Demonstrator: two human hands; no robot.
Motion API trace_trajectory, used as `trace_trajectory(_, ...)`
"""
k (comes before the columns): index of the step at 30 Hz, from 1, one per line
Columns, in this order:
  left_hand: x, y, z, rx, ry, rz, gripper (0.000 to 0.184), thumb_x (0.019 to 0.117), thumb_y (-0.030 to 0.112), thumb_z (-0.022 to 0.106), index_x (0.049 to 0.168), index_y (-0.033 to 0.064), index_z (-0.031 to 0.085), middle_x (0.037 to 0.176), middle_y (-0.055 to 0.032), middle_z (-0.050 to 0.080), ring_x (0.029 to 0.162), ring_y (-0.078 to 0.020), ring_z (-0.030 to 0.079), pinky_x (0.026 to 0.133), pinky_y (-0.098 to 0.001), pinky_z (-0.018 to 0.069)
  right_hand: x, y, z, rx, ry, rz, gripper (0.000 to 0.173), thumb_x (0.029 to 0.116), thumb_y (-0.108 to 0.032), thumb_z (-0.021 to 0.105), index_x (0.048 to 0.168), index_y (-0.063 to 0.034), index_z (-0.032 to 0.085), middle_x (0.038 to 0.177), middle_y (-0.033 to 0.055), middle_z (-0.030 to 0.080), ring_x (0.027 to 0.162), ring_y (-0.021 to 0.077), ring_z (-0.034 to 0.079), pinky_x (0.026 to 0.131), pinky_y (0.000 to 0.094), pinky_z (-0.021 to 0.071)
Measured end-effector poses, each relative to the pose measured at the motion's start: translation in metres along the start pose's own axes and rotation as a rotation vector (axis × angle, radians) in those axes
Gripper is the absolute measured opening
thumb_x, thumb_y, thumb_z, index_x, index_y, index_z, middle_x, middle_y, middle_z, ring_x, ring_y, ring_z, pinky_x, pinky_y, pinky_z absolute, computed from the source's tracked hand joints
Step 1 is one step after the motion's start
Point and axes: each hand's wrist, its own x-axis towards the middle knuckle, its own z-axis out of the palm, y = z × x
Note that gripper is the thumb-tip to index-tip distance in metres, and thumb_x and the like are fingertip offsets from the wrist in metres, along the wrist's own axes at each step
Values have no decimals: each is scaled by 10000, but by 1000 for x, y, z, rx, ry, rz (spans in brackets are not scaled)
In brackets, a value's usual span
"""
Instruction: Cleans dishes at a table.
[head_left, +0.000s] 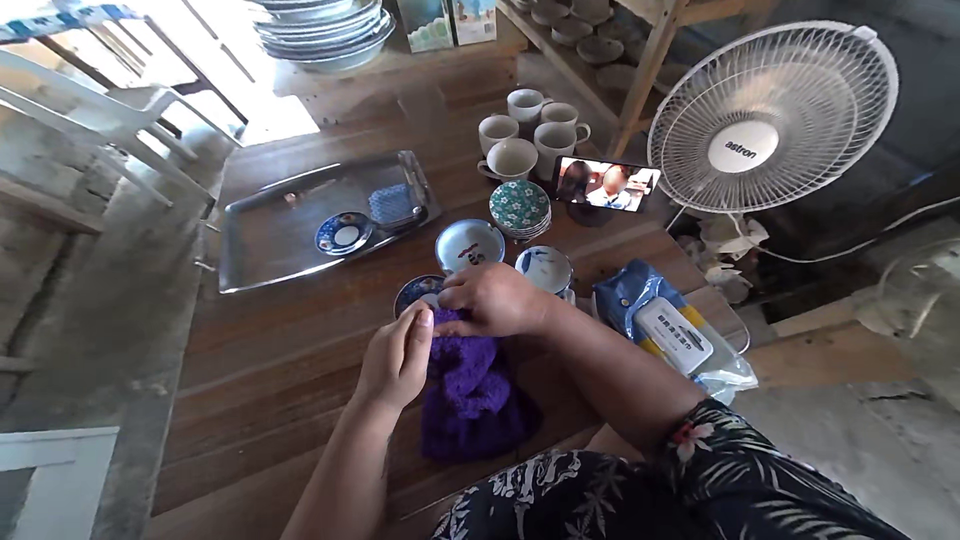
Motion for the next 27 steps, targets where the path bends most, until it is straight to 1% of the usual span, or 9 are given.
trace_trajectory(2, 0, -2, 2, -49, 52, 27, 527, 1103, 403, 281, 938, 15, 598, 735, -27, 574, 708, -21, 589, 655, -219, 508, 0, -1, 0, -13, 30, 11, 305, 901, -349, 738, 793, -65, 710, 759, 75, 656, 735, 226, 679, 601, 407, 551)
trace_trajectory(4, 0, -1, 6, -132, 150, 45, 487, 1107, 366, 319, 952, 0, 600, 784, 14, 579, 766, 69, 571, 726, -132, 489, 1, -4, 0, -9, 95, 40, 287, 893, -331, 743, 806, -59, 713, 776, 84, 663, 745, 234, 681, 609, 412, 559)
trace_trajectory(7, 1, 3, 7, -188, 272, 36, 471, 1109, 356, 334, 999, -4, 617, 870, 50, 624, 865, 110, 580, 812, -123, 492, 1, -6, 4, 44, 169, 111, 309, 936, -334, 706, 900, -30, 745, 856, 118, 714, 821, 261, 711, 689, 449, 587)
trace_trajectory(10, -2, 6, 4, -261, 368, -36, 478, 1109, 374, 323, 1094, 9, 632, 985, 77, 647, 953, 90, 592, 887, -166, 506, 1, -7, 10, 94, 240, 179, 338, 979, -327, 650, 926, -6, 740, 847, 133, 706, 804, 268, 706, 686, 461, 584)
trace_trajectory(12, -2, 10, 3, -309, 454, -105, 445, 1107, 395, 310, 1120, 74, 618, 999, 135, 641, 953, 90, 603, 884, -176, 521, 2, -12, 15, 155, 253, 247, 349, 1000, -315, 612, 921, 5, 728, 868, 147, 708, 811, 270, 708, 687, 473, 585)
trace_trajectory(15, -1, 14, 4, -375, 587, -176, 421, 1101, 392, 303, 1145, 86, 590, 998, 163, 640, 949, 83, 617, 882, -172, 528, 4, -21, 19, 268, 220, 325, 325, 1015, -271, 596, 994, 21, 737, 953, 158, 728, 871, 266, 715, 748, 481, 592)
trace_trajectory(18, -1, 16, 5, -454, 681, -174, 354, 1101, 321, 271, 1151, 111, 551, 1021, 165, 651, 982, 59, 629, 916, -191, 529, 6, -24, 23, 353, 168, 327, 332, 1030, -267, 569, 1012, 21, 732, 937, 154, 725, 877, 262, 710, 772, 485, 583)
trace_trajectory(22, -2, 12, 6, -527, 751, -127, 410, 1107, 351, 202, 1190, 102, 517, 1055, 130, 668, 1014, 12, 652, 946, -240, 541, 6, -25, 24, 461, 74, 289, 305, 1028, -232, 568, 994, 33, 716, 885, 156, 702, 854, 263, 695, 771, 488, 569)
trace_trajectory(27, 2, 20, 12, -566, 689, -191, 467, 1097, 389, 145, 1235, 68, 456, 1097, 89, 636, 1047, -2, 633, 964, -244, 527, 3, -17, 21, 425, 185, 233, 276, 1004, -199, 594, 1004, 44, 725, 939, 171, 715, 883, 266, 702, 784, 475, 580)
